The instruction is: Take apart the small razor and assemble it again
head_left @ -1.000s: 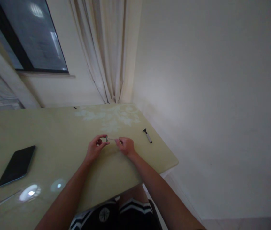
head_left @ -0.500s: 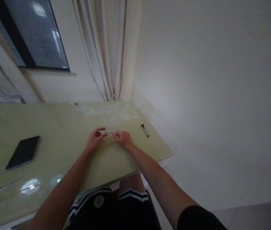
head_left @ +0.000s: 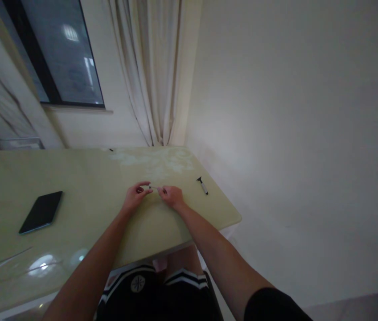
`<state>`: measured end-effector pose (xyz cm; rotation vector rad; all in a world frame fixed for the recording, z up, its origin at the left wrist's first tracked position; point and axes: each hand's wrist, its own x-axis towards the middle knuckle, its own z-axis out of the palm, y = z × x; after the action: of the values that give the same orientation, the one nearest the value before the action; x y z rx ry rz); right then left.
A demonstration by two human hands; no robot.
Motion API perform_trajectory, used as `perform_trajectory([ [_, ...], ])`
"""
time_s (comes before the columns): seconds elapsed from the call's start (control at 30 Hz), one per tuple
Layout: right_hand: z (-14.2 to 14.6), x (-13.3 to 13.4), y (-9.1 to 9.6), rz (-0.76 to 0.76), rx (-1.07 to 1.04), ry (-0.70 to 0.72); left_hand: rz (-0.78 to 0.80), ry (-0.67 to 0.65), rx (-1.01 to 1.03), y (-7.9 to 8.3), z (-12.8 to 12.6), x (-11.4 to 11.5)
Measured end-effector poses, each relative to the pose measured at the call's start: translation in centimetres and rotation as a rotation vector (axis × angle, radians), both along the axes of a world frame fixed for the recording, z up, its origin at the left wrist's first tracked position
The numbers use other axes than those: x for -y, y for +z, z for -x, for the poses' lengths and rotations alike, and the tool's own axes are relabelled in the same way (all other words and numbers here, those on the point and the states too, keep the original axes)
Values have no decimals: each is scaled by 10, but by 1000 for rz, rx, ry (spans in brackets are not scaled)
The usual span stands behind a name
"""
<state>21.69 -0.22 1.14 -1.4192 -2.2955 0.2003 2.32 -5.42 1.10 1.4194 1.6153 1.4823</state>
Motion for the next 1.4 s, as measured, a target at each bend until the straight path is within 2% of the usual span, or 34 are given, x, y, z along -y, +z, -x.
perform_trajectory([
  [0.07, 0, 0, -1, -2, -10, -42, -9, -4, 5, 0, 0, 0],
  [0.2, -1, 0, -2, 1, -25, -9, -18, -28, -15, 0, 0, 1],
  [0.37, -9, -12, -4, 35, -259, -244, -43, 1, -12, -1, -2, -3],
  [0.47, -13, -22, -10, 28, -423, -318, -56, 3, 16, -3, -4, -7],
  [0.7, -11, -31, -19, -130, -640, -207, -18, -47, -59, -9, -4, -15],
  [0.77, -22, -32, -15, -187, -663, -177, 13, -63, -102, -9, -5, -16],
  [0.83, -45, -36, -7, -228, -634, -164, 41, -88, -132, -9, -9, -17],
  [0.9, -79, -41, 3, -249, -569, -218, 66, -116, -155, -9, -19, -18],
  [1.0, -133, -51, 15, -221, -394, -412, 105, -161, -193, -10, -48, -24],
  [1.1, -169, -57, 13, -136, -207, -557, 153, -200, -239, -12, -85, -38],
  [1.23, -182, -55, -3, -82, -99, -597, 216, -196, -336, -11, -129, -62],
  [1.4, -180, -58, -13, -80, -64, -439, 243, -142, -470, -7, -158, -77],
])
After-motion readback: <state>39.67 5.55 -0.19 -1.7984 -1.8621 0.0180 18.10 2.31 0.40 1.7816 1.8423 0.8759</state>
